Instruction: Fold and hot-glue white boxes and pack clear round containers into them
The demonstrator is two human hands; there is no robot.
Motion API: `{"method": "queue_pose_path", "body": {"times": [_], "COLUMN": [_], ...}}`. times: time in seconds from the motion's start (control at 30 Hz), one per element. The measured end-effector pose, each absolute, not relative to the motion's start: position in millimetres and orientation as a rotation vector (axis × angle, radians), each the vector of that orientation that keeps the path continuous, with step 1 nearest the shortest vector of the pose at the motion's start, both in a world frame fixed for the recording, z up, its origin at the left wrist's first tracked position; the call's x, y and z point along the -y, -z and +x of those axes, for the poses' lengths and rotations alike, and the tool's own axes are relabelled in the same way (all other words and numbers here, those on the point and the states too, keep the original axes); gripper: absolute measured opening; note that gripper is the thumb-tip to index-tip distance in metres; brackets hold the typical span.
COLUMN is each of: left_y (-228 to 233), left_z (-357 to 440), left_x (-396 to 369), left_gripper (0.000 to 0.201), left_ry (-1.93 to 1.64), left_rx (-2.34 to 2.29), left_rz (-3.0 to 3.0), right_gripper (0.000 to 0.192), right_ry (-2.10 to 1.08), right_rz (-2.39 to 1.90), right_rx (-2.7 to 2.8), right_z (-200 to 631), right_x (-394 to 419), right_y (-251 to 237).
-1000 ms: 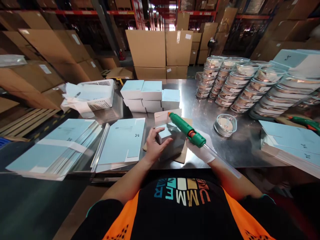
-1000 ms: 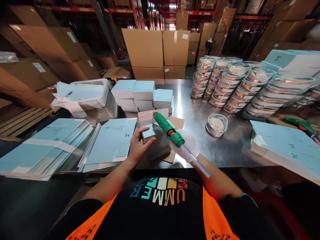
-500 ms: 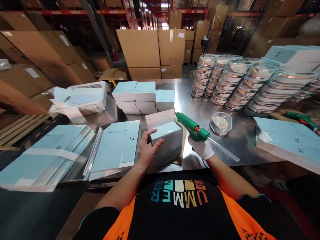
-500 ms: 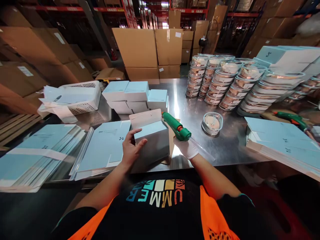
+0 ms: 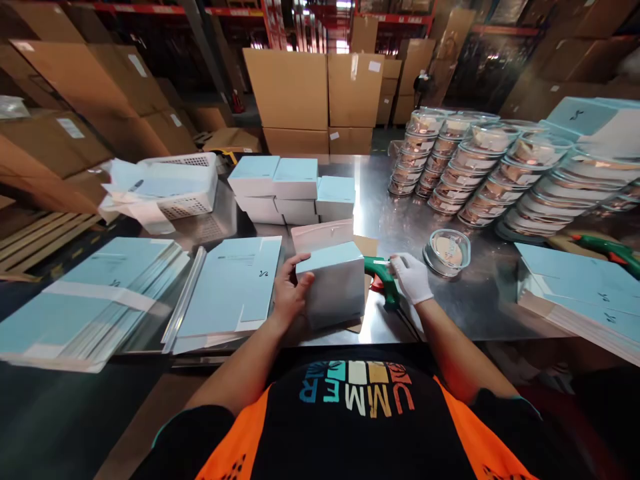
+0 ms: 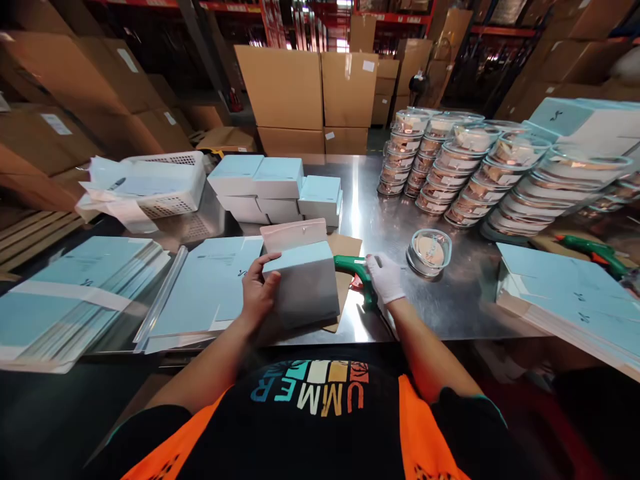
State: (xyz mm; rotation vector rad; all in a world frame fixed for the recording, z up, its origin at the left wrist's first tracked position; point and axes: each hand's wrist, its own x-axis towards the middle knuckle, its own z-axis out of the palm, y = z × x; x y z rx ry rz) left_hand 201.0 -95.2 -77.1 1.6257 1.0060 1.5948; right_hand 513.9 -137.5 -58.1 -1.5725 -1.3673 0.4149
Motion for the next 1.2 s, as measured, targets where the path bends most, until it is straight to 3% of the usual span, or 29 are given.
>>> {"method": "queue_pose_path", "body": {"times": [0.13, 0.2, 0.33, 0.5, 0.6, 0.7, 0.83, 0.97, 1.03, 1.1, 1.17, 1.2], "left_y": [73, 72, 75, 77, 69, 54, 40, 38, 39, 40, 44, 46], "left_z": [206, 205, 201, 207, 204, 194, 187, 184, 182, 179, 175, 171], "left_x": [95, 95, 95, 88, 82, 79, 81, 85, 88, 89, 84, 76], "left_gripper": [0.080, 0.080, 0.076, 0.071, 0.066, 0.052, 0.051, 0.035, 0.025, 0.025, 0.047, 0.064], "left_ry": [-1.556, -1.523, -1.516, -1.695, -1.699, -1.472, -1.288, -1.317, -1.330, -1.322, -1.339, -1.381], "left_rx": [-0.911, -0.884, -0.851, -0.809, -0.666, -0.593, -0.563, -0.501, -0.427, -0.383, -0.456, -0.545], "left_rz": [1.628, 1.655, 1.733, 1.618, 1.656, 1.896, 1.959, 1.993, 2.040, 2.075, 2.061, 2.026], "right_gripper": [0.064, 0.060, 0.055, 0.081, 0.065, 0.045, 0.037, 0.023, 0.034, 0.068, 0.091, 0.091], "right_ry": [-0.865, -0.960, -0.899, -0.731, -0.595, -0.613, -0.635, -0.637, -0.623, -0.628, -0.672, -0.706], "right_rz": [-1.256, -1.221, -1.223, -1.107, -1.016, -0.981, -0.976, -0.907, -0.938, -1.050, -1.193, -1.256], "right_rx": [1.299, 1.314, 1.374, 1.647, 1.759, 1.825, 1.873, 1.897, 1.860, 1.800, 1.768, 1.758], "right_z": [460, 438, 433, 461, 467, 466, 463, 464, 464, 460, 457, 455], "right_x": [129, 127, 127, 124, 126, 135, 144, 148, 151, 154, 157, 157], "right_y": [31, 21, 19, 33, 39, 38, 28, 31, 43, 60, 74, 78]}}
